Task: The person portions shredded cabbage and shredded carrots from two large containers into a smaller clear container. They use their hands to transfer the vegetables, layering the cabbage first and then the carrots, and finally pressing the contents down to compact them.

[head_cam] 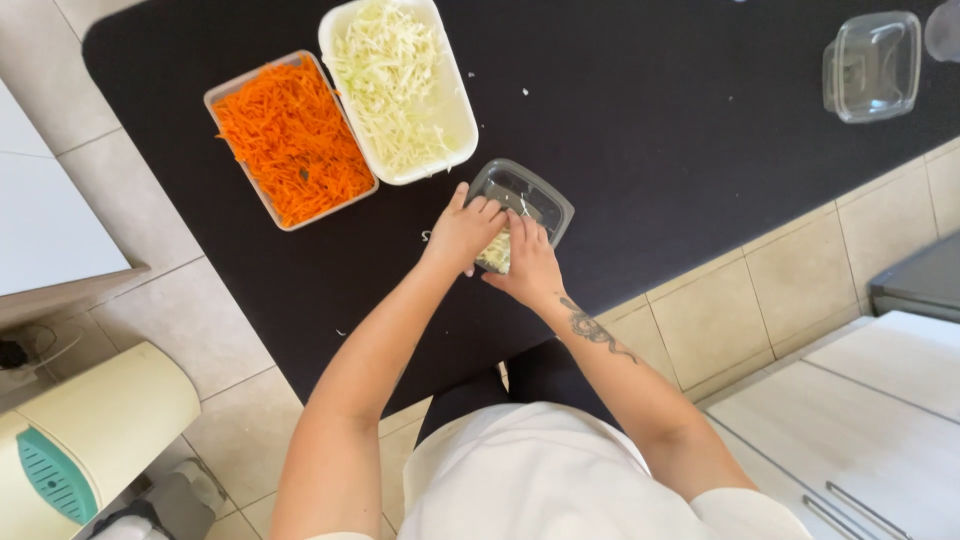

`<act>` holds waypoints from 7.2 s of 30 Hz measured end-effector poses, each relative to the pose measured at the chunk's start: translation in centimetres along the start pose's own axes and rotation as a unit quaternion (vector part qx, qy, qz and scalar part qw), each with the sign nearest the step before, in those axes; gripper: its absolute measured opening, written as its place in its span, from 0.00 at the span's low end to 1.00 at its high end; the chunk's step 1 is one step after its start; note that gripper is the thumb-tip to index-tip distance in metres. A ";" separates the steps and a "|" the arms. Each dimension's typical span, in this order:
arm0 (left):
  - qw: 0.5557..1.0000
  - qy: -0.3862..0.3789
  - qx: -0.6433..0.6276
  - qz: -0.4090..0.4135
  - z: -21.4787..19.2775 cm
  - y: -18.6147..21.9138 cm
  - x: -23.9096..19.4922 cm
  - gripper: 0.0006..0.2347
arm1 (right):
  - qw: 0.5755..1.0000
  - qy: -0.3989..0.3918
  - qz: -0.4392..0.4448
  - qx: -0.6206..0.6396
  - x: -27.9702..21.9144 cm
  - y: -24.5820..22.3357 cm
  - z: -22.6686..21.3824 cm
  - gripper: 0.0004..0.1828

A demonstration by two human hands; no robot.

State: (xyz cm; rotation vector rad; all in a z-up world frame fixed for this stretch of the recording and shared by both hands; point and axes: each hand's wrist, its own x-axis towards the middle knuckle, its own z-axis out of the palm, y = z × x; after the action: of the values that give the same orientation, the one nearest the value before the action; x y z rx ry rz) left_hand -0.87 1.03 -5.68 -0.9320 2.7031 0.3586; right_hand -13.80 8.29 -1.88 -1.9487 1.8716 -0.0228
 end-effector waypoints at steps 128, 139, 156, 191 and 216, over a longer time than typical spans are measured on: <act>0.729 0.308 -0.458 -0.406 -3.3 3.7 -12.9 0.12 | 0.943 0.216 -0.205 0.150 5.0 -6.5 -8.1 0.07; 0.707 0.246 -0.505 -0.430 -4.6 2.7 -11.9 0.15 | 0.955 0.157 -0.233 0.096 -1.0 -3.2 -1.8 0.14; 0.528 0.244 -0.671 -0.460 1.6 6.2 -13.6 0.13 | 0.972 0.147 -0.185 0.020 13.4 -2.7 -2.9 0.16; 0.634 0.287 -0.582 -0.420 -3.2 3.4 -12.9 0.19 | 0.908 -0.036 -0.027 0.416 1.9 -5.0 -4.8 0.12; 0.827 0.311 -0.344 -0.318 -2.0 0.4 -11.6 0.13 | 0.946 0.145 -0.184 0.223 -0.7 -5.1 -3.7 0.14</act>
State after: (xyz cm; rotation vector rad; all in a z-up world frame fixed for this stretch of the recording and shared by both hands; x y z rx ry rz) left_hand 7.39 7.21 -0.01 -2.4308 2.5124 1.0605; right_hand -10.13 7.81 3.27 -2.0016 1.4597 -0.8133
